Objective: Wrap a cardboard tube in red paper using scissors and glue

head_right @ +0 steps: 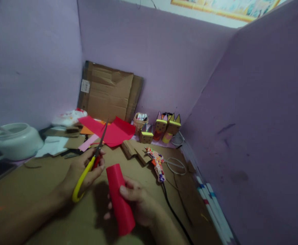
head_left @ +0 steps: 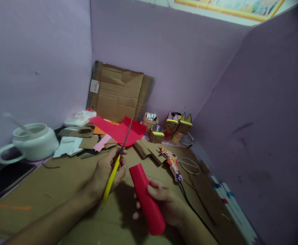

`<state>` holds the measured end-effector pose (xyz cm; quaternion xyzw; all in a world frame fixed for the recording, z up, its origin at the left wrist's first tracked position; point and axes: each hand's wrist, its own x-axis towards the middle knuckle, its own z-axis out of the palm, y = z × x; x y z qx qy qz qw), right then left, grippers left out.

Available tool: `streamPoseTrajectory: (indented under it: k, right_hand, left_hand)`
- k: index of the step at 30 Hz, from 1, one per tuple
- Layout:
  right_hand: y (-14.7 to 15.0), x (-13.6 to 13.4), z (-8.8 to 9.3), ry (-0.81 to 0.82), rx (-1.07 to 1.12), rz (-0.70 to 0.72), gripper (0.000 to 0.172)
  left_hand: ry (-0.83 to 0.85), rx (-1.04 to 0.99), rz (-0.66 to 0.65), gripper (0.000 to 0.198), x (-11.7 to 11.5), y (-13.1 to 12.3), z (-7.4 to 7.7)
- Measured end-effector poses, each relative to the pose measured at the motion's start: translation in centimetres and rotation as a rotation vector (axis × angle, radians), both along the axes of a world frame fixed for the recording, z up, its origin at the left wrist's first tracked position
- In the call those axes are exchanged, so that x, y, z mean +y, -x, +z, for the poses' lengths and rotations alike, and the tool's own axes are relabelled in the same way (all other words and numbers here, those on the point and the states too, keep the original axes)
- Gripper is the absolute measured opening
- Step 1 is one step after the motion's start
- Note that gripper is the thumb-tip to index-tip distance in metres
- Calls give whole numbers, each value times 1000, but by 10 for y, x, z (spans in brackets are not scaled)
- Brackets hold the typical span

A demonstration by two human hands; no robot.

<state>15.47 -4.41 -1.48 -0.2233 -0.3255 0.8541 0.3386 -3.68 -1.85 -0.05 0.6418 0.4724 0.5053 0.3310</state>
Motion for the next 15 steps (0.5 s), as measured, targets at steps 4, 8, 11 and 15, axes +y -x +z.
streamPoseTrajectory:
  k: [4, 8, 11, 15]
  right_hand:
    - [-4, 3, 4, 26, 59, -28, 42]
    - [-6, 7, 1, 91, 99, -10, 41]
    - [-4, 7, -2, 120, 44, 58, 40]
    - [-1, 4, 0, 91, -49, 100, 44]
  left_hand:
    - [61, -104, 40, 26, 1, -1, 0]
    - [189, -213, 15, 35, -1, -6, -1]
    - [260, -225, -53, 43, 2, -10, -4]
    - [385, -282, -84, 53, 9, -10, -12]
